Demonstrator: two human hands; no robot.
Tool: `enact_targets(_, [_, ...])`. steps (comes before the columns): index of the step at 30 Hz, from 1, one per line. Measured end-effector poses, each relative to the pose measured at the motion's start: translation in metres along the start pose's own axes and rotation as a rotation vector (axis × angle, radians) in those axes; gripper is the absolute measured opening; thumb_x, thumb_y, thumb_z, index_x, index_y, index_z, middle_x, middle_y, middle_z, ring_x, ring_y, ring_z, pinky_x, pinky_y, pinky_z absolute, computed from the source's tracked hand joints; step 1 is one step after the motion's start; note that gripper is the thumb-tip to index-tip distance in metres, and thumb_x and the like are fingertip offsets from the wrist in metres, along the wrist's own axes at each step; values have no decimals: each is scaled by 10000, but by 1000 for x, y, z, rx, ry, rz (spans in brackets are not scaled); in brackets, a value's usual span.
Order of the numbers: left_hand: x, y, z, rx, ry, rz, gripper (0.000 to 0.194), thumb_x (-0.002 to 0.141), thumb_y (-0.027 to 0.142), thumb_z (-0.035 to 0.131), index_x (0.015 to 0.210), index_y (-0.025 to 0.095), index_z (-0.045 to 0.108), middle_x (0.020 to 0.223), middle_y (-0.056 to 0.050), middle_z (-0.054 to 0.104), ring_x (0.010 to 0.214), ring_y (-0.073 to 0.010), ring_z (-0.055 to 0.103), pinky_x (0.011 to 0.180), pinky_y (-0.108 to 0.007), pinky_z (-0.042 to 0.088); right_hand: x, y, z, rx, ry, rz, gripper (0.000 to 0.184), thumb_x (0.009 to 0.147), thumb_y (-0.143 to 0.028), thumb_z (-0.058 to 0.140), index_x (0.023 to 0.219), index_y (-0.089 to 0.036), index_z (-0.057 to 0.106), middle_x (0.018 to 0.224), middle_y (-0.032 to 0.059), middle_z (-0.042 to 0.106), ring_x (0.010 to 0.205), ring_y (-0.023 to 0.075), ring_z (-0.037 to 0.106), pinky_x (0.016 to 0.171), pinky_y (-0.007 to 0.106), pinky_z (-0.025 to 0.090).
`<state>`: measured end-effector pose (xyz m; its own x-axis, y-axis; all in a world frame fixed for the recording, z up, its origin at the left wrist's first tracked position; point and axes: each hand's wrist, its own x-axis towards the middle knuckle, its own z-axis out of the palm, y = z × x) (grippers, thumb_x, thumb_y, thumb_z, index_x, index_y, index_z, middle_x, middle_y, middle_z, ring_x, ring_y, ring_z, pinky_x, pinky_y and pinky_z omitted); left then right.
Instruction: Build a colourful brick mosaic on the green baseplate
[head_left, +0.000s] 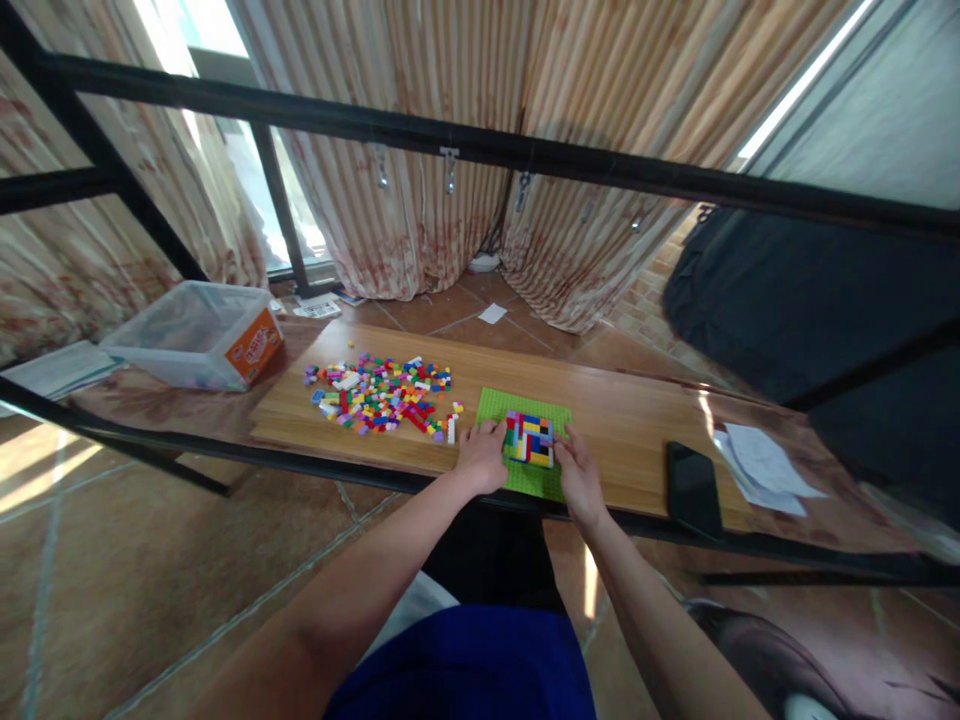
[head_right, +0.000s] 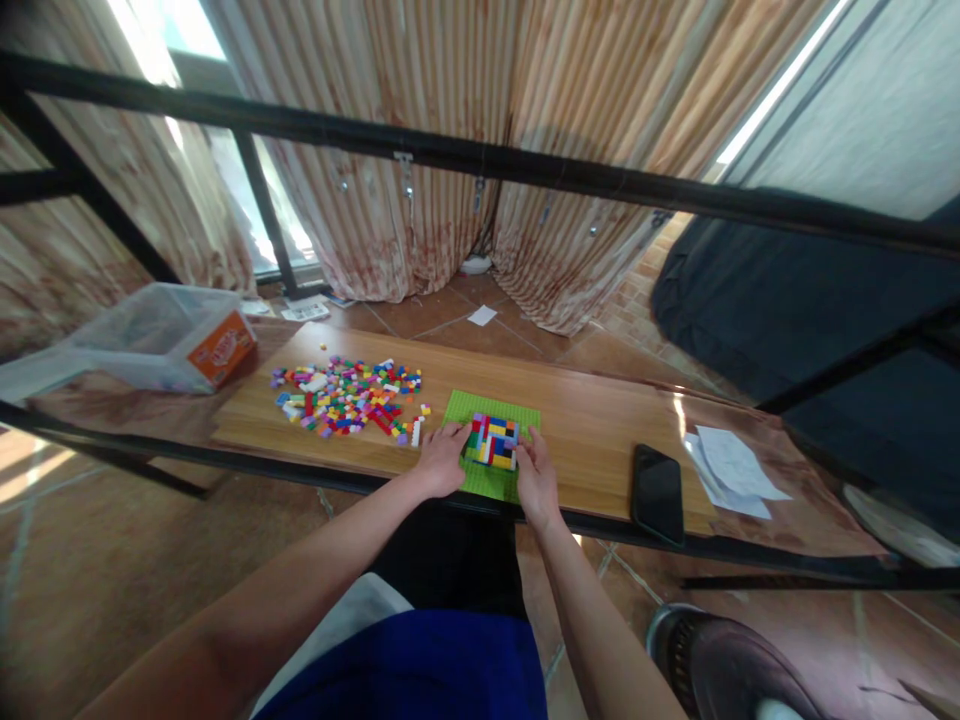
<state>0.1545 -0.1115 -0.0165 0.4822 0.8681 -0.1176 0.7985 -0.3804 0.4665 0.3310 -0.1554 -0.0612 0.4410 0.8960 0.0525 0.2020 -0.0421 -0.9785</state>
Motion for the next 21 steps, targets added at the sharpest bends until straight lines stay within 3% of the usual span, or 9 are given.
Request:
enact_targets(7, [-3, -4, 5, -33, 47, 32, 809, 654, 102, 539, 1433, 163, 329, 1308, -134, 485, 1225, -306, 456, 1051, -459, 344, 9, -3, -5, -81, -112, -24, 677, 721, -461, 616, 1325, -183, 489, 1196, 146, 650, 1066, 253, 627, 922, 455, 490])
enact_targets(12, [-11, -17, 12, -307, 183, 74, 798, 637, 24, 497, 1416, 129, 360, 1320, -136, 504, 1186, -238, 504, 1050, -382, 394, 13, -15, -8, -217, -118, -36, 738, 660, -475, 676, 1311, -178, 498, 1269, 174, 581, 1018, 277, 629, 855, 465, 512])
enact_targets(16, [-12, -29, 15, -567, 241, 119, 765, 619, -17, 461, 1362, 166, 438, 1251, -92, 570, 1046, -180, 584, 991, -365, 462, 14, -21, -6, -460, -151, -217, 704, 653, -453, 693, 1285, -197, 522, 1283, 159, 559, 1154, 317, 553, 967, 525, 430])
enact_targets(21, [-12, -35, 17, -673, 283, 122, 736, 610, -31, 473, 1303, 212, 514, 1209, -60, 610, 1038, -186, 596, 984, -398, 471, 21, -22, 2, -724, -319, -399, 758, 629, -372, 704, 1339, -244, 471, 1399, 117, 465, 1341, 311, 373, 1079, 520, 313])
